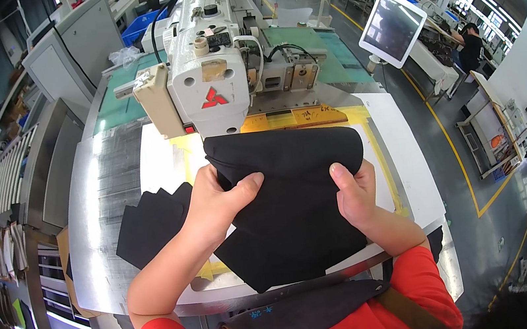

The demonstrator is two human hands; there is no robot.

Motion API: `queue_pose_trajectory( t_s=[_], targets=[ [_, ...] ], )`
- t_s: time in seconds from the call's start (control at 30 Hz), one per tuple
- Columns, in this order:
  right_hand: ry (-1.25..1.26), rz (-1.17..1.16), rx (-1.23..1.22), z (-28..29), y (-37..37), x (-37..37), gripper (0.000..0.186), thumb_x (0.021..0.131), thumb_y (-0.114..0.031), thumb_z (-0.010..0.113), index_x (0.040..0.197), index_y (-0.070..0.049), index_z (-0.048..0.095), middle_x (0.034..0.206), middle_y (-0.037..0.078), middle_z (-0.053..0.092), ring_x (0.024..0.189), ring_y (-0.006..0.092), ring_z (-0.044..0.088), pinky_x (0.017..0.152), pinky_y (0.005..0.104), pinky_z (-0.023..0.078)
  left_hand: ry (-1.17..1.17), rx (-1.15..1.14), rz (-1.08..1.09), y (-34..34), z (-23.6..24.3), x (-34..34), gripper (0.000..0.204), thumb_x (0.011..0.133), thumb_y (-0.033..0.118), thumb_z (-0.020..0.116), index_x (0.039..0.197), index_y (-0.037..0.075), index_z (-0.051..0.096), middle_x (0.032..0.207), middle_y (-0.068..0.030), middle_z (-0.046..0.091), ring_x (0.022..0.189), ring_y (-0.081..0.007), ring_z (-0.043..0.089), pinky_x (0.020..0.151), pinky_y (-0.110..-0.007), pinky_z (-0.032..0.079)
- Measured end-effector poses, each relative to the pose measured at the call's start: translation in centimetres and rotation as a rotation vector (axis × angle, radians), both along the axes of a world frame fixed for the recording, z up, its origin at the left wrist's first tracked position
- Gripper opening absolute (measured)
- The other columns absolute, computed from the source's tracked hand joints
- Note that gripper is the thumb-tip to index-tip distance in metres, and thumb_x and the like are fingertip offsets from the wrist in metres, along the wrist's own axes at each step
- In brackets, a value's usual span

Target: Operating an industrial sewing machine to join or fold black fabric pieces.

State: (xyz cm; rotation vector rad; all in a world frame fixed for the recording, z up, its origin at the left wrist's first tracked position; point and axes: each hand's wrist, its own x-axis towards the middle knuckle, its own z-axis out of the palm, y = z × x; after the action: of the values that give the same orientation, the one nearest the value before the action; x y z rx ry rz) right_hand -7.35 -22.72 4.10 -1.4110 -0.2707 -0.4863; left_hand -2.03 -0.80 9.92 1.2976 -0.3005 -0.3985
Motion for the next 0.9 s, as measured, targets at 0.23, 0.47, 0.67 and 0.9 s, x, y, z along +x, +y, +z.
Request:
queue_pose_trajectory(
  t_s=[0.23,0.47,0.67,0.9],
  targets=[
    [0.000,0.022,0.017,0.1,0.4,0.2,0.021,0.096,-0.016,0.057,0.107,0.001,0.059,0.084,-0.002,0.059,0.075,0.0036,0.049,0.070,0.0221,0.042,-0.083,0.046,0.031,0.2,-0.3,-0.1,0.025,0.082,0.007,0.063,0.104,-0.004,0.063,0.092,-0.0057,0.067,0.082,-0.0110,0.061,0.078,-0.028,0.050],
    [0.063,0.018,0.077,1.4,0.0,0.9,0.026,0.097,-0.017,0.056,0.114,0.001,0.059,0.095,-0.001,0.061,0.082,0.0042,0.051,0.076,0.0226,0.043,0.023,-0.010,0.013,0.3,0.3,0.1,0.028,0.084,0.011,0.068,0.107,-0.004,0.063,0.097,-0.0095,0.069,0.085,-0.0132,0.065,0.079,-0.028,0.052],
    [0.080,0.000,0.135,1.5,-1.1,1.2,0.025,0.097,-0.016,0.056,0.113,0.001,0.061,0.102,0.001,0.064,0.089,0.0057,0.055,0.081,0.0237,0.045,0.079,0.024,0.024,0.3,0.1,0.3,0.039,0.081,0.011,0.071,0.115,-0.004,0.060,0.100,-0.0126,0.069,0.086,-0.0202,0.069,0.082,-0.033,0.056],
    [0.111,0.065,0.208,1.1,-1.8,0.1,0.028,0.097,-0.018,0.059,0.118,0.001,0.060,0.114,0.006,0.064,0.103,0.0101,0.057,0.093,0.0289,0.044,0.073,0.015,0.017,0.2,-0.2,0.0,0.032,0.085,0.009,0.069,0.114,-0.003,0.061,0.099,-0.0124,0.069,0.085,-0.0193,0.069,0.079,-0.032,0.057]
  ],
)
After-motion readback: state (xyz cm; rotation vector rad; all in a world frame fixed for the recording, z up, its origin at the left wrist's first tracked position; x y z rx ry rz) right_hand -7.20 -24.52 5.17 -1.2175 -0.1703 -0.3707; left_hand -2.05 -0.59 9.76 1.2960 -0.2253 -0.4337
